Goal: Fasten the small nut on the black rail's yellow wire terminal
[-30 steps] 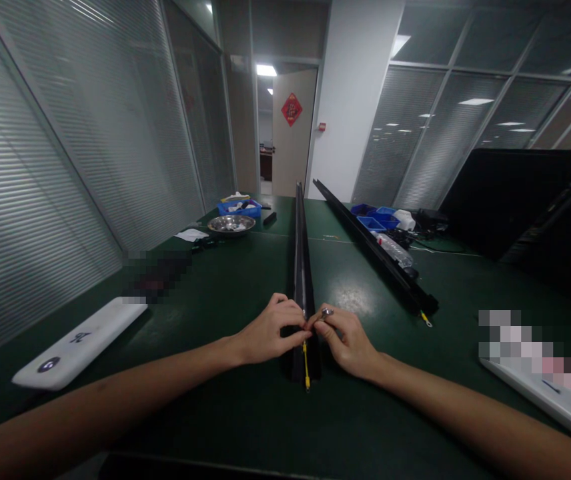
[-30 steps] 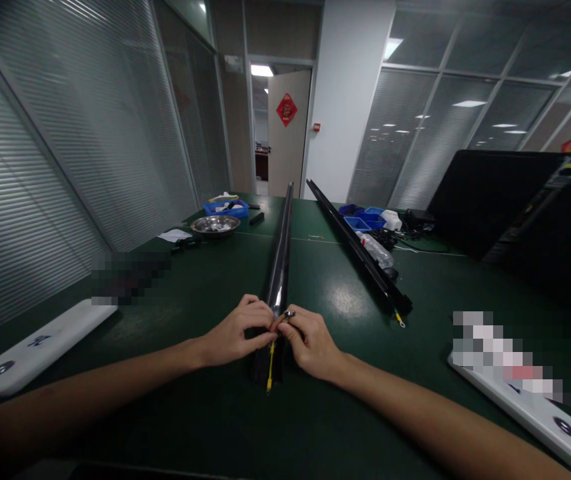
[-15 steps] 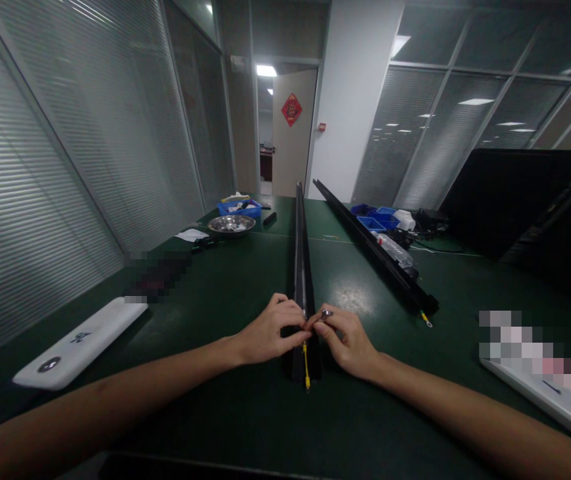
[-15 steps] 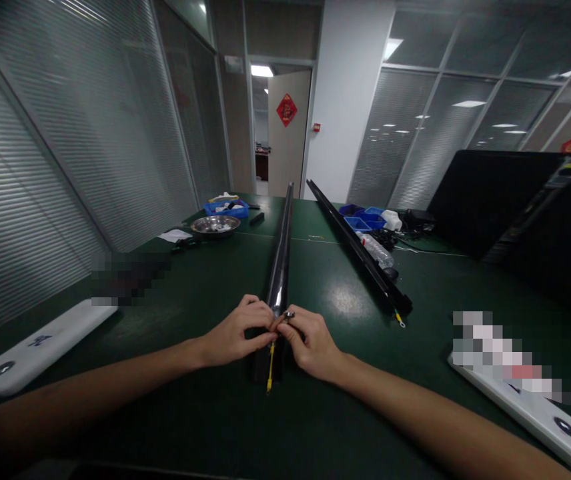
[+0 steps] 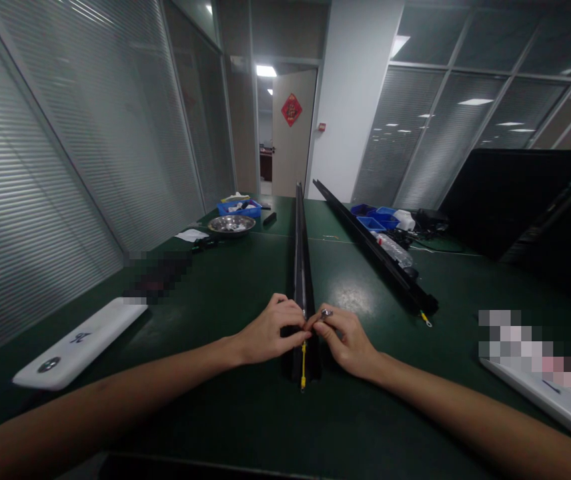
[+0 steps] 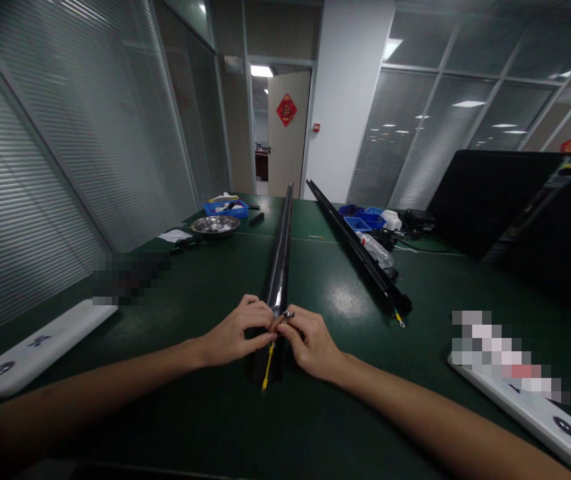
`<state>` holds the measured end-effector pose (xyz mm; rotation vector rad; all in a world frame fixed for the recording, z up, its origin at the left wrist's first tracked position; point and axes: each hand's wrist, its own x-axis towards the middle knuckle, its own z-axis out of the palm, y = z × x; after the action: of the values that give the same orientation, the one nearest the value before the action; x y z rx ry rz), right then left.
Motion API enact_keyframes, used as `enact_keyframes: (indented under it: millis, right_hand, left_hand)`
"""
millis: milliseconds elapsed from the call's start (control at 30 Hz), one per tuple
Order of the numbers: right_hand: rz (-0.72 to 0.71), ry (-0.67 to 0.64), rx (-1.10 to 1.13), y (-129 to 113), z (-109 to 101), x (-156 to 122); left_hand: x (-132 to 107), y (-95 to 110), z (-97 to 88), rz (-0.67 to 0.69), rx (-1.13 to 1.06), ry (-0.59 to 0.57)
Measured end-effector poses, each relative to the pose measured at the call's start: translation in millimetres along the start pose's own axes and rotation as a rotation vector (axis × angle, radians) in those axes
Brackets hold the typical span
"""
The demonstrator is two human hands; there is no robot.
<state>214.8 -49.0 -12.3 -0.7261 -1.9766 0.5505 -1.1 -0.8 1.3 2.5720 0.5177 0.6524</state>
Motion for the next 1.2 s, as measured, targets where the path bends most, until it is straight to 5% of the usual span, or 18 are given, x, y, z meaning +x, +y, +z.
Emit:
enact_keyframes:
  millis: [1200]
  right_hand:
    - [0.002, -0.009, -0.015, 1.6, 0.6, -1.4]
  left_hand:
    - [-0.3, -1.3, 1.3, -0.006, -0.022, -0.006]
